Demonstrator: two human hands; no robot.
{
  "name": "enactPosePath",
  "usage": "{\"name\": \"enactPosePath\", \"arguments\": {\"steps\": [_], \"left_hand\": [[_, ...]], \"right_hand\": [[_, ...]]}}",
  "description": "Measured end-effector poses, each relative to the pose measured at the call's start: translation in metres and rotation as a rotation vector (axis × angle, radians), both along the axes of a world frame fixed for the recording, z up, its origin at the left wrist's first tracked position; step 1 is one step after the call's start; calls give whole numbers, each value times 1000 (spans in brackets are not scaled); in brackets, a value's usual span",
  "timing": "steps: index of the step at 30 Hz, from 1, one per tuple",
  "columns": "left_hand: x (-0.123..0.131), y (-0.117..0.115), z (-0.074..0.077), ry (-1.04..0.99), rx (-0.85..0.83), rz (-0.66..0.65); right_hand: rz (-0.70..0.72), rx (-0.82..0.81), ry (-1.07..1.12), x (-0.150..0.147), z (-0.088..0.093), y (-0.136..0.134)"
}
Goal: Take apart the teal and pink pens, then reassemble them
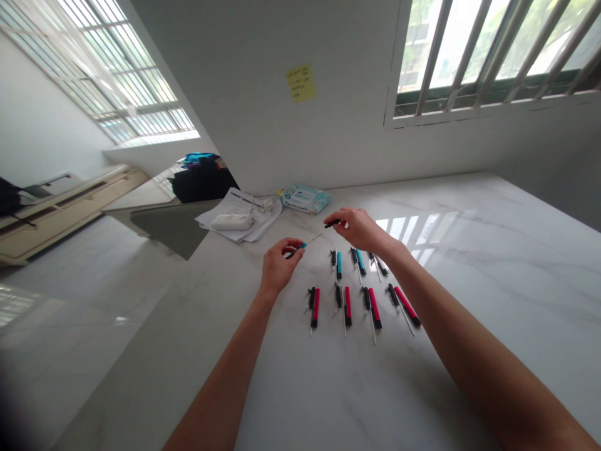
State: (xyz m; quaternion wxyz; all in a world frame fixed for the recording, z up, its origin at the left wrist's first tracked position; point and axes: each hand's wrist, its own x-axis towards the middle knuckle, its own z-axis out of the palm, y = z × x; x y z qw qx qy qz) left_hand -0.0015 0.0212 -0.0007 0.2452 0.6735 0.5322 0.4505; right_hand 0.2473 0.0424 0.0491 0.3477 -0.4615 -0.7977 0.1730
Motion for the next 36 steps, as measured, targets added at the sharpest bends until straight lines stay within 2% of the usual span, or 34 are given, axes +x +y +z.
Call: {"name": "enactPosePath", "arguments": {"steps": [5,18,25,32,36], "left_hand": [[0,0,0,5,-18,0],[2,-1,1,-7,-17,-8],[1,0,0,-4,-27,-10],[7,-3,-1,29,26,-91],[16,-8,2,66,63,-165]], "right_hand": [[-2,-74,23,0,4,-4],[25,-65,-12,3,1,-2],[65,-90,15,-5,1,-6],[117,-106,8,-11,-1,-7],[117,-107,30,-12,-4,-17]]}}
